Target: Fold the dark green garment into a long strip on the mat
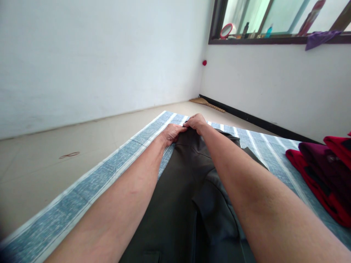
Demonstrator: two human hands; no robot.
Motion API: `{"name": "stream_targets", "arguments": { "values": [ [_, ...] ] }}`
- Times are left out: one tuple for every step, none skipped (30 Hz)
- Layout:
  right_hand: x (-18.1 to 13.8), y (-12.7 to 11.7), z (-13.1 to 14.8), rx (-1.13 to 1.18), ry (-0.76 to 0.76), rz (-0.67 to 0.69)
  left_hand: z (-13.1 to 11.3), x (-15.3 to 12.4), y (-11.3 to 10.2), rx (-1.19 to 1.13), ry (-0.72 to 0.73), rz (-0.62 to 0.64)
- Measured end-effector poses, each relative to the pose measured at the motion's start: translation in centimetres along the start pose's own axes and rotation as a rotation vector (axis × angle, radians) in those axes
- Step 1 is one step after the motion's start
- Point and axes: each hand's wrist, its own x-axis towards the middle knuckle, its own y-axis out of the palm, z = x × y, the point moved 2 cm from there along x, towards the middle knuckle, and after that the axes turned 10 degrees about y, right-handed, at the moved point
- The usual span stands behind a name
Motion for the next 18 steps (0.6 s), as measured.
{"name": "stream_targets", "arguments": {
  "values": [
    [0.0,-0.1,0.0,-0.011,-0.010,-0.002,0.0,0.1,0.0,0.012,0.000,-0.008],
    [-0.1,-0.1,-0.1,-0.024,-0.020,-0.003,0.1,0.1,0.1,0.026,0.001,-0.017],
    [-0.1,-0.2,-0.1,-0.041,-0.030,-0.003,0.2,0.2,0.1,0.043,0.003,-0.026],
    [0.0,-0.4,-0.1,-0.061,-0.041,-0.004,0.2,0.3,0.1,0.062,0.007,-0.038],
    [0.0,-0.5,-0.2,-0.085,-0.052,-0.009,0.3,0.4,0.1,0.085,0.013,-0.053],
    [0.1,-0.5,-0.2,-0.113,-0.064,-0.016,0.3,0.5,0.2,0.110,0.023,-0.070],
    [0.2,-0.6,-0.3,-0.144,-0.076,-0.028,0.3,0.6,0.2,0.138,0.034,-0.089],
    [0.3,-0.5,-0.4,-0.179,-0.090,-0.043,0.3,0.7,0.2,0.170,0.046,-0.109],
    [0.5,-0.5,-0.5,-0.218,-0.106,-0.060,0.3,0.9,0.3,0.207,0.059,-0.128],
    [0.7,-0.4,-0.7,-0.258,-0.123,-0.078,0.3,1.0,0.3,0.248,0.072,-0.147],
    [0.8,-0.3,-0.8,-0.300,-0.140,-0.097,0.2,1.1,0.3,0.293,0.083,-0.164],
    [0.9,-0.2,-1.0,-0.342,-0.154,-0.117,0.2,1.2,0.3,0.344,0.093,-0.181],
    [1.0,0.0,-1.1,-0.383,-0.166,-0.137,0.1,1.2,0.3,0.397,0.102,-0.197],
    [1.0,0.1,-1.3,-0.421,-0.174,-0.157,0.0,1.2,0.4,0.452,0.112,-0.211],
    [1.0,0.2,-1.4,-0.456,-0.178,-0.177,-0.1,1.2,0.4,0.506,0.121,-0.222],
    [0.9,0.4,-1.6,-0.487,-0.181,-0.196,-0.2,1.1,0.5,0.556,0.131,-0.230],
    [0.9,0.5,-1.7,-0.514,-0.184,-0.212,-0.3,0.9,0.6,0.601,0.139,-0.236],
    [0.8,0.6,-1.7,-0.538,-0.187,-0.227,-0.5,0.7,0.7,0.642,0.145,-0.237]
  ]
}}
